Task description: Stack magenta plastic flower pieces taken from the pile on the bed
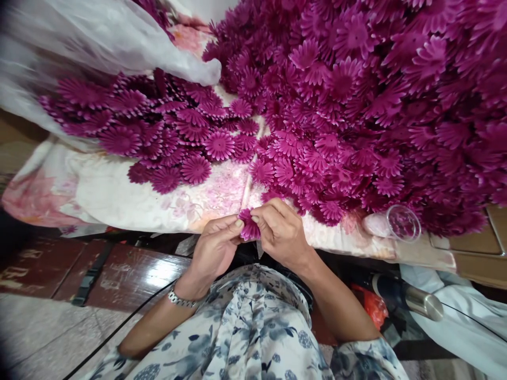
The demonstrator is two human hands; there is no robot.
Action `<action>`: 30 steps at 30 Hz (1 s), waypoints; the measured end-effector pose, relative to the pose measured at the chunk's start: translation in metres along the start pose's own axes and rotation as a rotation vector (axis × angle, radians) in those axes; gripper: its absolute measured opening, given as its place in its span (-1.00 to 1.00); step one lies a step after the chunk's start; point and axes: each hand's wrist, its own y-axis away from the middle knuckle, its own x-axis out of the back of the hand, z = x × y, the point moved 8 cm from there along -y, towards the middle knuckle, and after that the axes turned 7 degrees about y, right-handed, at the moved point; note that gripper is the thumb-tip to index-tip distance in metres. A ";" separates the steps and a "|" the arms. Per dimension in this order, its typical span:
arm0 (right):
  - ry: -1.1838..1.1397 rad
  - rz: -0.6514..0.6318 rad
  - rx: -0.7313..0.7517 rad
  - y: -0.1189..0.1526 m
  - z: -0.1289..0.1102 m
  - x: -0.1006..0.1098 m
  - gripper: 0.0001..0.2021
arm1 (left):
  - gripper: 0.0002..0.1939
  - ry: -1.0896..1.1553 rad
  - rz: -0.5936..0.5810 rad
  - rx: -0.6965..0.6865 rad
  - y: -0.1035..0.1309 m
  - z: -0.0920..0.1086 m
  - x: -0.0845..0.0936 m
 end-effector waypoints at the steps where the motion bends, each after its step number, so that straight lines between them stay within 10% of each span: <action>1: 0.009 0.007 0.003 0.000 -0.001 0.001 -0.84 | -0.72 0.005 0.005 0.004 0.000 0.000 0.000; 19: 0.167 0.196 0.252 -0.003 -0.029 0.007 -0.83 | -0.68 0.103 0.278 -0.217 -0.003 0.028 0.019; 26: 0.467 0.449 0.132 -0.034 0.023 0.054 -0.87 | -0.78 0.121 0.321 -0.188 -0.003 0.027 0.033; 30: 0.672 0.270 -0.031 -0.055 0.063 0.059 -0.79 | -0.75 0.124 0.255 -0.133 -0.003 0.021 0.029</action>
